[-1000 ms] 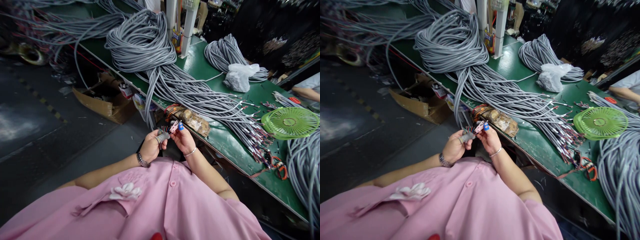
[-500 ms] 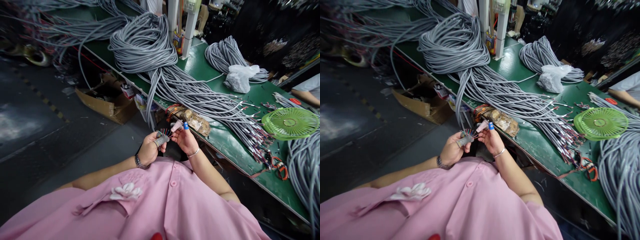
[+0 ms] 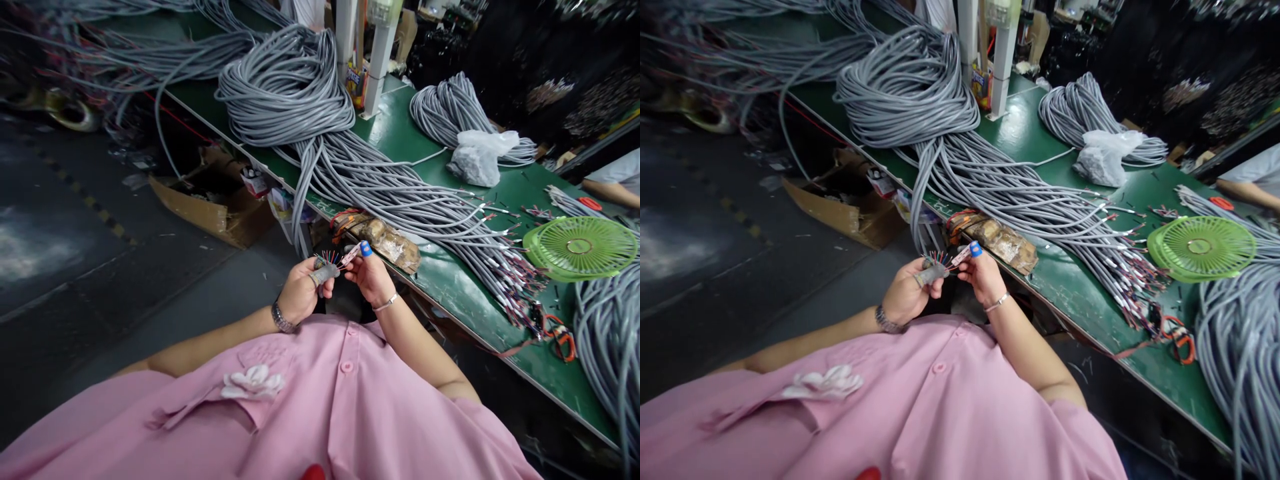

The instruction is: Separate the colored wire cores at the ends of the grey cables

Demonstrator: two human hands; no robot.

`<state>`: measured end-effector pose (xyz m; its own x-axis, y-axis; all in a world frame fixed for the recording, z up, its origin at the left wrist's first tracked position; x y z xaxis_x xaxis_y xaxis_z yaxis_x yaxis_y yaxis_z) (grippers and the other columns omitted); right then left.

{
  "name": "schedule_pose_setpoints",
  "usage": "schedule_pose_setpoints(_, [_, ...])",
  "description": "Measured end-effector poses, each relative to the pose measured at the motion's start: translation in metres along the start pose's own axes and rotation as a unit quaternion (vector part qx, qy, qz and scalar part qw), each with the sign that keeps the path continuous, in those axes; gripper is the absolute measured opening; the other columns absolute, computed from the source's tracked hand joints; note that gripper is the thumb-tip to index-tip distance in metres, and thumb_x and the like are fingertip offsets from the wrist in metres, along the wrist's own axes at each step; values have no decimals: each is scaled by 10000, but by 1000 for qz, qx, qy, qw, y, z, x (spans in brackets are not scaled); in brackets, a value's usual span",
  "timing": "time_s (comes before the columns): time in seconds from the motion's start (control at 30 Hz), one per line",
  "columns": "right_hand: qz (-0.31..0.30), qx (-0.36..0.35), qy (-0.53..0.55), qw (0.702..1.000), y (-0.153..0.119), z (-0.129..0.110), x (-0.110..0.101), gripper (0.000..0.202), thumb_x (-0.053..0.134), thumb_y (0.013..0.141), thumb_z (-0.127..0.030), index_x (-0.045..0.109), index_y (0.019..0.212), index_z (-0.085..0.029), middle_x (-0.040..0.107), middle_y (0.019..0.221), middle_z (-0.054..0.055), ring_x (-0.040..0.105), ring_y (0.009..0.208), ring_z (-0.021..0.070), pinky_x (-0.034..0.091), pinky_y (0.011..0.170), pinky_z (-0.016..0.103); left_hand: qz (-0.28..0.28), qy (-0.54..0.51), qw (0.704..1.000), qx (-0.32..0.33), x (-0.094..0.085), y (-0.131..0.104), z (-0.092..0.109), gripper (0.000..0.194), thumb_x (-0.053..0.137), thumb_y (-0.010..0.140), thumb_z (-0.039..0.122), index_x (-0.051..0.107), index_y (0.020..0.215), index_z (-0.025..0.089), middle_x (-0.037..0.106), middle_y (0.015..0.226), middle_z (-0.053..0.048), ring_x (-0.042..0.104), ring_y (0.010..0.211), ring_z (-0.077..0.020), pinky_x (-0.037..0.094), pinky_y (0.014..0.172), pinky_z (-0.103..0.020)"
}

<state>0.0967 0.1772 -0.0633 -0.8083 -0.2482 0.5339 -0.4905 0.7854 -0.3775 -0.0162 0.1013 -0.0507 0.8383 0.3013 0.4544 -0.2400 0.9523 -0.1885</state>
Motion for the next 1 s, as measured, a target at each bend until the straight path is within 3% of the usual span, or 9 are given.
schedule_pose_setpoints(0.13, [6,-4,-4,1000,-1,-2,0,389,709,718,-535,624,818,-170,618,702,-7,548,587,86,461,533,198,4,5,1000,-6,0,3,-3,128,678,721,253,592,719,159,567,505,35,477,397,-80,362,387,-196])
schedule_pose_setpoints(0.43, [-21,-22,34,999,3,-1,1,408,678,748,-550,660,913,-178,678,856,33,591,686,101,478,615,211,0,28,999,-28,0,3,-13,142,672,729,270,581,716,162,573,509,31,465,393,-77,345,386,-199])
schedule_pose_setpoints(0.6, [-69,53,9,996,-3,9,-3,544,549,759,-691,634,859,-164,649,806,45,578,654,115,498,580,233,-1,36,999,-25,-4,-2,-14,148,668,737,281,580,714,164,576,506,28,472,390,-84,359,386,-206])
schedule_pose_setpoints(0.7, [-118,75,-37,989,-14,16,-3,499,671,696,-629,627,856,-158,643,824,40,560,630,109,502,564,240,-7,43,999,-22,-8,-7,-16,142,671,743,278,588,736,163,580,515,28,480,397,-91,379,390,-211])
schedule_pose_setpoints(0.83, [-105,3,-85,991,-26,20,-2,327,797,659,-388,632,836,-168,587,707,-22,479,551,74,454,539,212,-13,54,998,-16,-12,-9,-19,135,673,742,269,587,750,164,589,535,27,504,426,-101,418,421,-220])
schedule_pose_setpoints(1.0, [-70,-91,-147,982,-33,13,-2,215,755,708,-338,639,774,-169,590,690,-15,483,579,86,397,542,210,-85,115,989,-26,-2,-10,-19,171,647,769,309,596,706,158,601,555,8,534,467,-113,451,493,-240])
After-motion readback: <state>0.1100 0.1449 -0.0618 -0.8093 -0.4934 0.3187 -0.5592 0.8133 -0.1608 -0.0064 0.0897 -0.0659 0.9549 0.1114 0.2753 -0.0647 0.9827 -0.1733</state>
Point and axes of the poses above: each hand's wrist, its own y-axis towards the middle knuckle, its own x-axis out of the palm, z = x × y, the point moved 6 cm from there along y, towards the middle knuckle
